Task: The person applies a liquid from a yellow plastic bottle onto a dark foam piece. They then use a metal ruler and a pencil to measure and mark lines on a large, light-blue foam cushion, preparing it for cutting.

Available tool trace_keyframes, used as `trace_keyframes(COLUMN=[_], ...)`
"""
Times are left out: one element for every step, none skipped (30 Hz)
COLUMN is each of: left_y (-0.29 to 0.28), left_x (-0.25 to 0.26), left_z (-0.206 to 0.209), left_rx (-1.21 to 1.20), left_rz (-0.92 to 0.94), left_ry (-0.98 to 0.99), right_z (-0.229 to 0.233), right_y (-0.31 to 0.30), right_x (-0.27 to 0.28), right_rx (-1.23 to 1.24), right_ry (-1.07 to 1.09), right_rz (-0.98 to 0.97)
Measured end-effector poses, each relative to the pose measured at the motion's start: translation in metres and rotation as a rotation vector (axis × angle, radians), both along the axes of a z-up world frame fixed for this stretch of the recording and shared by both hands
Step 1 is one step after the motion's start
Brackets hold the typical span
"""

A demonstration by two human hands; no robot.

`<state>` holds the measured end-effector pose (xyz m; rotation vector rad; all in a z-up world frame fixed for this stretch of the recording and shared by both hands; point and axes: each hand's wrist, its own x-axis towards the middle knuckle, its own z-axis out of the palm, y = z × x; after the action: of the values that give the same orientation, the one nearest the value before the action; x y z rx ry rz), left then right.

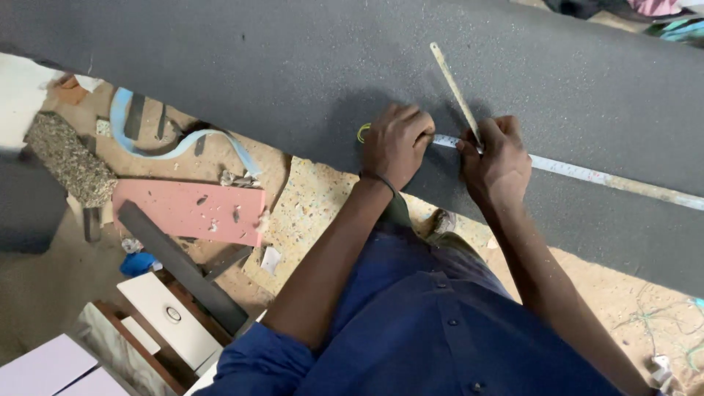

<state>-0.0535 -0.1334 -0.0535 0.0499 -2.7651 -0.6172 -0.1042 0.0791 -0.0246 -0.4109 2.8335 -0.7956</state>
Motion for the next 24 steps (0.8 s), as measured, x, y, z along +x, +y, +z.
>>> trace_keyframes(left_y=[-0.003,-0.003,-0.003,-0.005,-0.006,-0.007,-0.013,-0.018,-0.023,-0.029,-0.043,-0.056,-0.065,-0.085,-0.105,-0.125,-0.152,-0.178,-0.201,-0.219,-0.236,-0.254,-0.257,-0.260], left_x=[-0.003,-0.002,0.001,0.004,0.005,0.006,0.004,0.003,0.003,0.003,-0.001,-0.004,-0.010,-0.006,-0.004,-0.002,0.001,0.003,0.006,0.010,0.013,0.014,0.015,0.015], left_z=[-0.010,0.000,0.010,0.019,0.021,0.023,0.025,0.029,0.032,0.035,0.032,0.027,0.019,0.026,0.033,0.039,0.041,0.043,0.045,0.039,0.033,0.027,0.027,0.027], left_rx=[0.002,0.004,0.051,0.098,0.100,0.111,0.117,0.114,0.146,0.176,0.176,0.158,0.146,0.151,0.179,0.205,0.203,0.177,0.153,0.153,0.169,0.186,0.188,0.195], left_rz=[-0.002,-0.011,-0.042,-0.073,-0.095,-0.119,-0.158,-0.194,-0.218,-0.242,-0.279,-0.296,-0.312,-0.349,-0.294,-0.239,-0.277,-0.275,-0.266,-0.296,-0.332,-0.369,-0.381,-0.391], left_ry=[-0.001,0.012,-0.003,-0.019,-0.013,-0.019,-0.022,-0.014,-0.059,-0.105,-0.115,-0.099,-0.077,-0.080,-0.108,-0.138,-0.155,-0.117,-0.076,-0.091,-0.065,-0.039,-0.043,-0.021], right_z=[0.006,0.009,0.011,0.012,0.009,0.006,0.004,0.005,0.006,0.008,0.017,0.025,0.032,0.031,0.030,0.028,0.020,0.011,0.002,-0.004,-0.011,-0.016,-0.019,-0.021], right_y=[-0.003,-0.004,-0.006,-0.008,-0.008,-0.009,-0.012,-0.015,-0.018,-0.022,-0.030,-0.039,-0.044,-0.049,-0.054,-0.057,-0.057,-0.055,-0.051,-0.049,-0.047,-0.045,-0.044,-0.043], right_x=[-0.001,-0.003,-0.003,-0.002,-0.002,-0.001,-0.002,-0.002,-0.001,0.001,0.005,0.011,0.013,0.015,0.016,0.019,0.021,0.025,0.027,0.033,0.034,0.034,0.036,0.037], right_rx=[0.013,0.016,0.017,0.017,0.018,0.041,0.059,0.056,0.094,0.132,0.133,0.161,0.194,0.199,0.190,0.182,0.183,0.140,0.101,0.103,0.066,0.030,0.033,-0.014], right_ry=[-0.037,-0.024,-0.057,-0.090,-0.083,-0.083,-0.080,-0.070,-0.086,-0.104,-0.113,-0.104,-0.090,-0.094,-0.091,-0.087,-0.104,-0.031,0.044,0.030,0.065,0.101,0.097,0.130], right_rz=[-0.021,-0.030,-0.048,-0.067,-0.089,-0.101,-0.127,-0.163,-0.181,-0.199,-0.237,-0.258,-0.279,-0.316,-0.354,-0.391,-0.430,-0.423,-0.408,-0.439,-0.428,-0.417,-0.429,-0.418])
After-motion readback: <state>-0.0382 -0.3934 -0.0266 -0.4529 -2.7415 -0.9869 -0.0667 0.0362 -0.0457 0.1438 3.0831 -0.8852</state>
